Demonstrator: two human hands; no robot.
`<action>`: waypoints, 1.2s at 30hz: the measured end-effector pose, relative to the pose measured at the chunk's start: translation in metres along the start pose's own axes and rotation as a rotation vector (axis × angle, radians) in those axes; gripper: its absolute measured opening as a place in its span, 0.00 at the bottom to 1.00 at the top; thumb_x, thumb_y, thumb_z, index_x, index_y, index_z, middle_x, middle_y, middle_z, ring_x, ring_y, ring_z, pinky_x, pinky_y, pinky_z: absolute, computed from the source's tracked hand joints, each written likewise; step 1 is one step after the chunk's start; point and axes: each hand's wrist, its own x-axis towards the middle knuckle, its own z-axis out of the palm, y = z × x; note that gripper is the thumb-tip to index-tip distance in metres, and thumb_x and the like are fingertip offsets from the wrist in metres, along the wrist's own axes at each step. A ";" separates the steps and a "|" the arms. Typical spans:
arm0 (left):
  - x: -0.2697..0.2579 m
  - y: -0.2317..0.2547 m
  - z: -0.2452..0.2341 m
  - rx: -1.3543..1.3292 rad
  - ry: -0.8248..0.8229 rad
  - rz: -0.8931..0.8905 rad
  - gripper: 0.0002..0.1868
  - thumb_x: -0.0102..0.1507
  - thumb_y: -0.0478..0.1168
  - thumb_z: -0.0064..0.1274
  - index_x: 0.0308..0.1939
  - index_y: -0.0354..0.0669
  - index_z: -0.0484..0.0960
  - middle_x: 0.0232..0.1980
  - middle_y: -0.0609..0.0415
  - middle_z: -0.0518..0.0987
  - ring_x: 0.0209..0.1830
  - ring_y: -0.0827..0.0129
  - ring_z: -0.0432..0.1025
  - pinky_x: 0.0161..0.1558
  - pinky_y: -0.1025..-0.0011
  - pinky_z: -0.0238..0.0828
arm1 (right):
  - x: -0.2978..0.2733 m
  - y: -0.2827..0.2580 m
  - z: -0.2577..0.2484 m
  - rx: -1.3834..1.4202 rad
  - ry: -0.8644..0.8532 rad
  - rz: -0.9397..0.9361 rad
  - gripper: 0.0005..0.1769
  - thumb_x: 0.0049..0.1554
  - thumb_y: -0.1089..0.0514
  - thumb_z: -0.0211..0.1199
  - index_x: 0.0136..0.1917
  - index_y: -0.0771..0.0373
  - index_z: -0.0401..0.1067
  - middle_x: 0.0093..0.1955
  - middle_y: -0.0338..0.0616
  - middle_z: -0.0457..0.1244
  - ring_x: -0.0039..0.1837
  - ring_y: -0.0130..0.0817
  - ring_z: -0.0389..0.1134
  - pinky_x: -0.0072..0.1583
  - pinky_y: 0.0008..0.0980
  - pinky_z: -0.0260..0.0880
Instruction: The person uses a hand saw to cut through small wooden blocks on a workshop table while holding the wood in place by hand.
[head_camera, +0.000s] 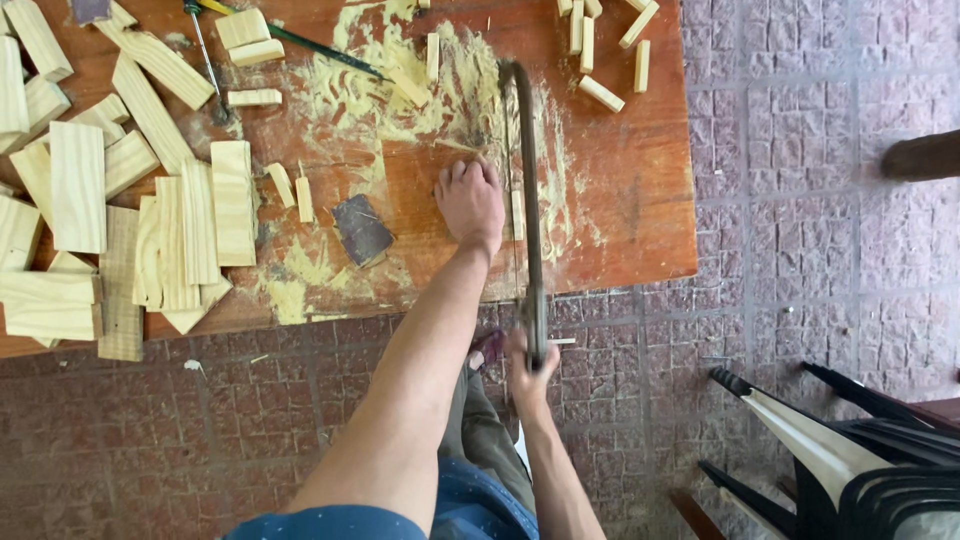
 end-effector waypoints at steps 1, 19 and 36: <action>0.003 0.003 0.001 -0.005 -0.010 -0.008 0.19 0.68 0.45 0.53 0.22 0.49 0.85 0.28 0.52 0.81 0.36 0.56 0.78 0.40 0.61 0.73 | -0.021 0.008 -0.009 -0.002 0.057 0.082 0.14 0.56 0.63 0.69 0.32 0.64 0.67 0.25 0.49 0.64 0.32 0.28 0.64 0.41 0.31 0.67; 0.015 0.005 -0.015 -0.132 -0.270 0.025 0.20 0.72 0.45 0.46 0.26 0.46 0.80 0.30 0.52 0.79 0.34 0.60 0.74 0.46 0.62 0.72 | -0.055 -0.004 -0.031 0.255 0.010 0.154 0.14 0.63 0.59 0.66 0.36 0.65 0.71 0.32 0.39 0.64 0.37 0.25 0.67 0.46 0.33 0.79; 0.024 0.006 -0.018 -0.144 -0.442 -0.067 0.23 0.78 0.47 0.41 0.35 0.43 0.86 0.39 0.51 0.85 0.46 0.59 0.77 0.58 0.58 0.74 | 0.015 -0.043 -0.079 0.224 0.229 0.322 0.19 0.52 0.70 0.58 0.24 0.57 0.60 0.26 0.34 0.52 0.31 0.21 0.51 0.32 0.31 0.49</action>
